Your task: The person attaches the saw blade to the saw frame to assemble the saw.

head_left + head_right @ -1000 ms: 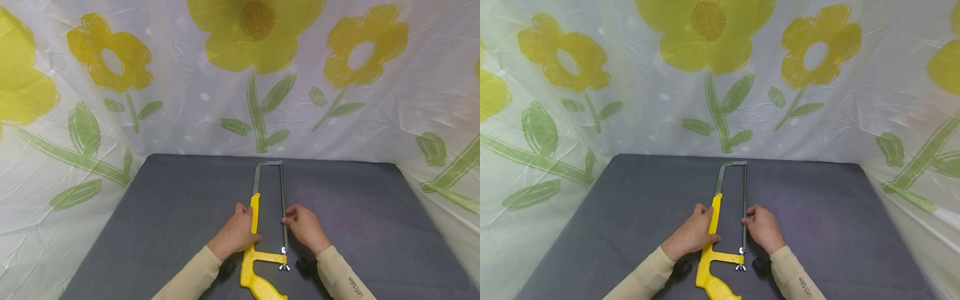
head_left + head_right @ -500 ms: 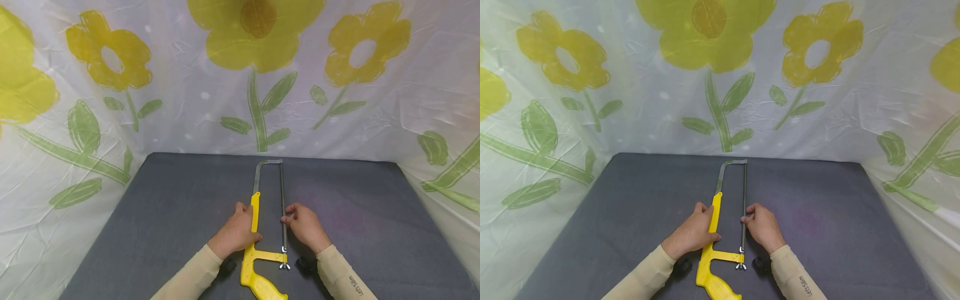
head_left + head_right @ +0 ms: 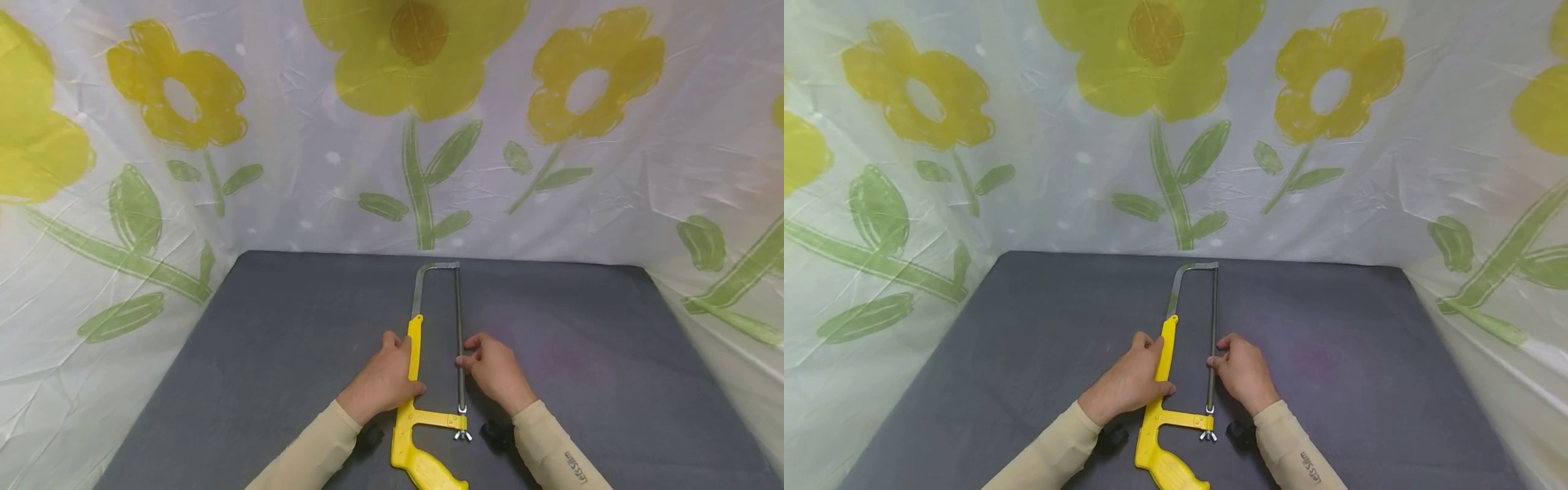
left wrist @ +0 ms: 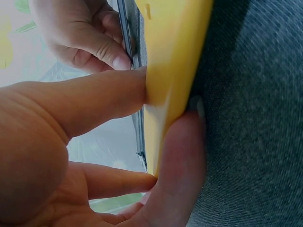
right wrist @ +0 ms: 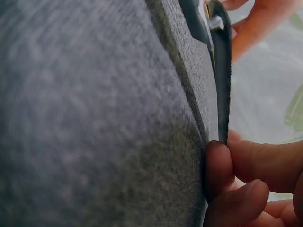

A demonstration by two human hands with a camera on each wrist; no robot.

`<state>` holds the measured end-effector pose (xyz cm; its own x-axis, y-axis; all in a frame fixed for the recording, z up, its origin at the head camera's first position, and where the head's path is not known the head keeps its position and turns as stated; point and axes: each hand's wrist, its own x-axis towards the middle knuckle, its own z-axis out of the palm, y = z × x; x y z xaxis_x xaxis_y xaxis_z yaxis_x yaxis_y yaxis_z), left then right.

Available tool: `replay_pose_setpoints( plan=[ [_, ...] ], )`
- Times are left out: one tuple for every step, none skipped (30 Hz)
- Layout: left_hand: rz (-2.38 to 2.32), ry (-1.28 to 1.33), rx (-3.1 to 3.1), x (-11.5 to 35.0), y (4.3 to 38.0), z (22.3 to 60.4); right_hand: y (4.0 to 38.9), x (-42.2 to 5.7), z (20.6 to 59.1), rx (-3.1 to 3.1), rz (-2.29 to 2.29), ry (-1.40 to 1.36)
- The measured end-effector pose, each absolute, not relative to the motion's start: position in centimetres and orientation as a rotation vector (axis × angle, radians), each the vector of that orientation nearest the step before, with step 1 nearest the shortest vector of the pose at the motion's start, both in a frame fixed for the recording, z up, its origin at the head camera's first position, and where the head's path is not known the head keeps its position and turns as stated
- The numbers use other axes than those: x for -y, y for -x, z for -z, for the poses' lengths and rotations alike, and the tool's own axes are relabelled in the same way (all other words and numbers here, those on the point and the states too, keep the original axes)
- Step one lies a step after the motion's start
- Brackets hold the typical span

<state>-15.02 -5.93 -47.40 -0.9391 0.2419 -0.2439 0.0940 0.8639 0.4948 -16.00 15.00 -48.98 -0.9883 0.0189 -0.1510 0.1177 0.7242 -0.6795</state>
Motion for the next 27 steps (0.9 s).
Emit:
replay_pose_setpoints(
  plan=[
    [-0.704, -0.249, -2.739, 5.9, 15.0, 47.4, 16.0, -15.0, 49.0, -2.786, 1.11, -0.115],
    [-0.703, -0.247, -2.738, 5.9, 15.0, 47.4, 16.0, -15.0, 49.0, -2.781, 1.107, -0.118],
    [-0.703, -0.246, -2.738, 5.9, 15.0, 47.4, 16.0, -15.1, 48.9, -2.776, 1.106, -0.12],
    [-0.703, -0.245, -2.738, 5.9, 15.0, 47.4, 16.0, -15.1, 48.9, -2.773, 1.106, -0.12],
    [-0.704, -0.245, -2.738, 5.9, 15.0, 47.4, 16.0, -15.1, 48.9, -2.769, 1.109, -0.119],
    [-0.704, -0.245, -2.738, 5.9, 14.9, 47.4, 16.0, -15.1, 48.9, -2.767, 1.111, -0.116],
    [-0.703, -0.244, -2.737, 5.9, 14.9, 47.3, 16.0, -15.1, 48.8, -2.764, 1.116, -0.113],
    [-0.703, -0.243, -2.736, 5.9, 14.9, 47.3, 16.0, -15.1, 48.8, -2.758, 1.122, -0.111],
    [-0.701, -0.241, -2.738, 5.9, 14.9, 47.3, 16.0, -15.2, 48.8, -2.752, 1.127, -0.108],
    [-0.694, -0.24, -2.741, 5.9, 14.9, 47.3, 16.0, -15.2, 48.8, -2.747, 1.131, -0.105],
    [-0.688, -0.24, -2.742, 5.9, 14.9, 47.3, 15.9, -15.3, 48.7, -2.74, 1.136, -0.104],
    [-0.681, -0.241, -2.744, 5.8, 14.9, 47.3, 15.8, -15.4, 48.7, -2.737, 1.135, -0.103],
    [-0.676, -0.246, -2.743, 5.8, 14.9, 47.4, 15.6, -15.6, 48.7, -2.738, 1.127, -0.108],
    [-0.675, -0.25, -2.739, 5.7, 14.8, 47.4, 15.3, -15.7, 48.6, -2.743, 1.116, -0.111],
    [-0.673, -0.256, -2.737, 5.7, 14.8, 47.4, 15.0, -15.9, 48.6, -2.751, 1.1, -0.117],
    [-0.675, -0.261, -2.731, 5.6, 14.7, 47.4, 14.7, -16.1, 48.5, -2.762, 1.078, -0.121],
    [-0.685, -0.266, -2.724, 5.6, 14.6, 47.4, 14.2, -16.3, 48.4, -2.77, 1.059, -0.125],
    [-0.692, -0.27, -2.718, 5.6, 14.5, 47.4, 13.8, -16.4, 48.4, -2.784, 1.033, -0.124],
    [-0.7, -0.271, -2.712, 5.6, 14.5, 47.4, 13.3, -16.5, 48.3, -2.796, 1.008, -0.117],
    [-0.708, -0.271, -2.71, 5.6, 14.4, 47.3, 12.8, -16.5, 48.2, -2.804, 0.986, -0.112],
    [-0.715, -0.272, -2.71, 5.7, 14.4, 47.3, 12.4, -16.5, 48.1, -2.808, 0.965, -0.107],
    [-0.726, -0.272, -2.71, 5.8, 14.4, 47.2, 11.9, -16.4, 47.9, -2.807, 0.949, -0.102],
    [-0.729, -0.275, -2.715, 6.0, 14.4, 47.1, 11.5, -16.3, 47.8, -2.8, 0.943, -0.1],
    [-0.733, -0.274, -2.718, 6.1, 14.5, 47.1, 11.0, -16.2, 47.6, -2.794, 0.935, -0.098],
    [-0.738, -0.272, -2.721, 6.2, 14.5, 47.0, 10.6, -16.0, 47.5, -2.784, 0.933, -0.097],
    [-0.742, -0.273, -2.724, 6.3, 14.6, 47.0, 10.1, -15.9, 47.3, -2.768, 0.93, -0.102],
    [-0.746, -0.269, -2.726, 6.3, 14.6, 47.0, 9.7, -15.7, 47.1, -2.756, 0.929, -0.096]
  ],
)
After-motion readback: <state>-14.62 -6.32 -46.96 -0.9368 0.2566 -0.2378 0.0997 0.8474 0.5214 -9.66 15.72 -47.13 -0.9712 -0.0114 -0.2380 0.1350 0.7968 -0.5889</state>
